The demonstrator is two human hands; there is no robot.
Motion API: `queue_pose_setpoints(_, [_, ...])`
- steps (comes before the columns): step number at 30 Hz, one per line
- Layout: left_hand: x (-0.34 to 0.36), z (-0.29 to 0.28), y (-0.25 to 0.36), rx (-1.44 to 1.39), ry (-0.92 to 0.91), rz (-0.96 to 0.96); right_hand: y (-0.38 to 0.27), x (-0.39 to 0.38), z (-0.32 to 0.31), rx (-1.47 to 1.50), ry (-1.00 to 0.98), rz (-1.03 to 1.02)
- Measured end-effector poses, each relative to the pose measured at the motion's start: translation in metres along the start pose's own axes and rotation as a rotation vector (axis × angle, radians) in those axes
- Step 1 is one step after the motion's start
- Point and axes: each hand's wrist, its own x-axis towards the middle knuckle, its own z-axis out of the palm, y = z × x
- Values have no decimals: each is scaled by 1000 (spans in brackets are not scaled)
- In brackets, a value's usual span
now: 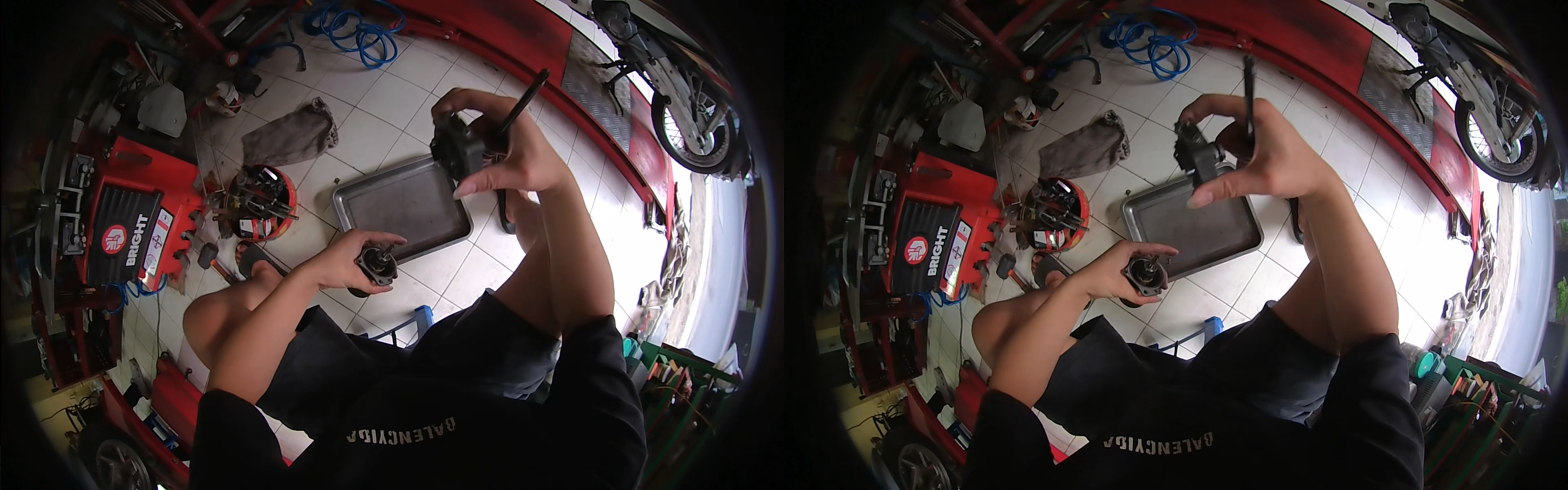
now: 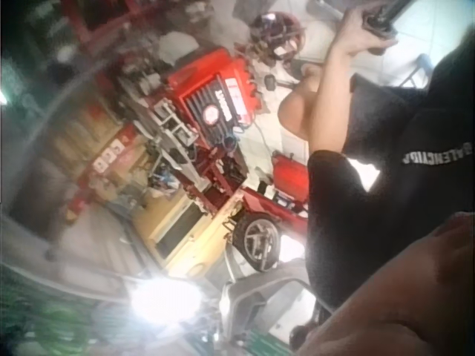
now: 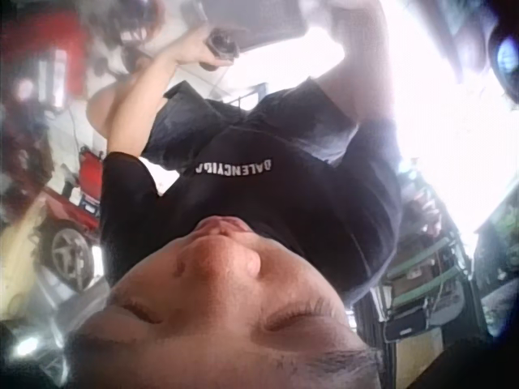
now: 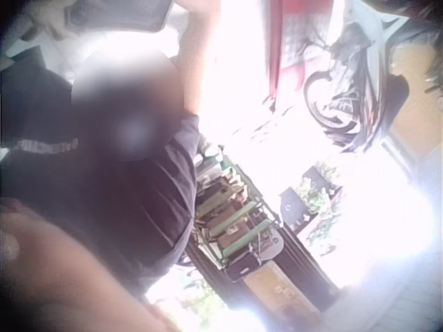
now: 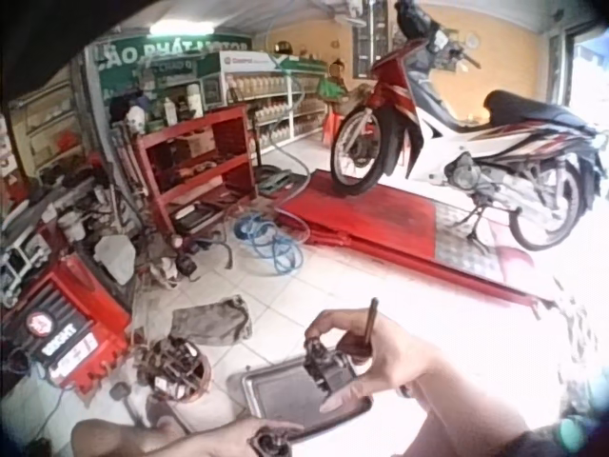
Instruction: The person sits on a low stool in a workshop and uses a screwdriver to disassemble a cylindrical mechanical part, likely a starter motor. They remove screws and internal components, placing them into a metal tray. The person then picks up another similar part and continues the disassembly process.
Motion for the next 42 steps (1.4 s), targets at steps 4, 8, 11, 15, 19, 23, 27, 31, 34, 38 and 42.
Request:
queue_pose_setpoints(4, [-3, 2, -14, 69, 200, 37, -2, -8, -7, 133, 255, 238])
queue_pose_setpoints(8, [2, 3, -68, 264, 495, 127, 6, -7, -5, 137, 384, 272])
queue_pose_setpoints(11, [15, 3, -101, 363, 666, 136, 26, -13, -10, 50, 441, 186])
queue_pose_setpoints(15, [57, -16, -186, 410, 872, 32, 19, -18, -14, 114, 480, 222])
queue_pose_setpoints(19, [101, -20, -263, 368, 1139, -129, 9, -24, -9, 194, 537, 364])
queue_pose_setpoints(23, [145, -4, -298, 296, 1077, -172, 25, -33, -8, 147, 483, 335])
queue_pose_setpoints(27, [183, -7, -301, 574, 1083, 2, 17, -48, -23, 177, 455, 439])
queue_pose_setpoints(31, [180, -42, -347, 430, 1047, -109, 12, -29, -28, 188, 373, 487])
queue_pose_setpoints(34, [198, -33, -307, 424, 1047, 8, 29, -29, -23, 238, 416, 481])
queue_pose_setpoints(38, [211, -60, -292, -684, 1141, -163, 26, -9, -15, 322, 343, 498])
queue_pose_setpoints(42, [221, -63, -260, 183, 943, -237, 27, -7, -12, 331, 361, 497])
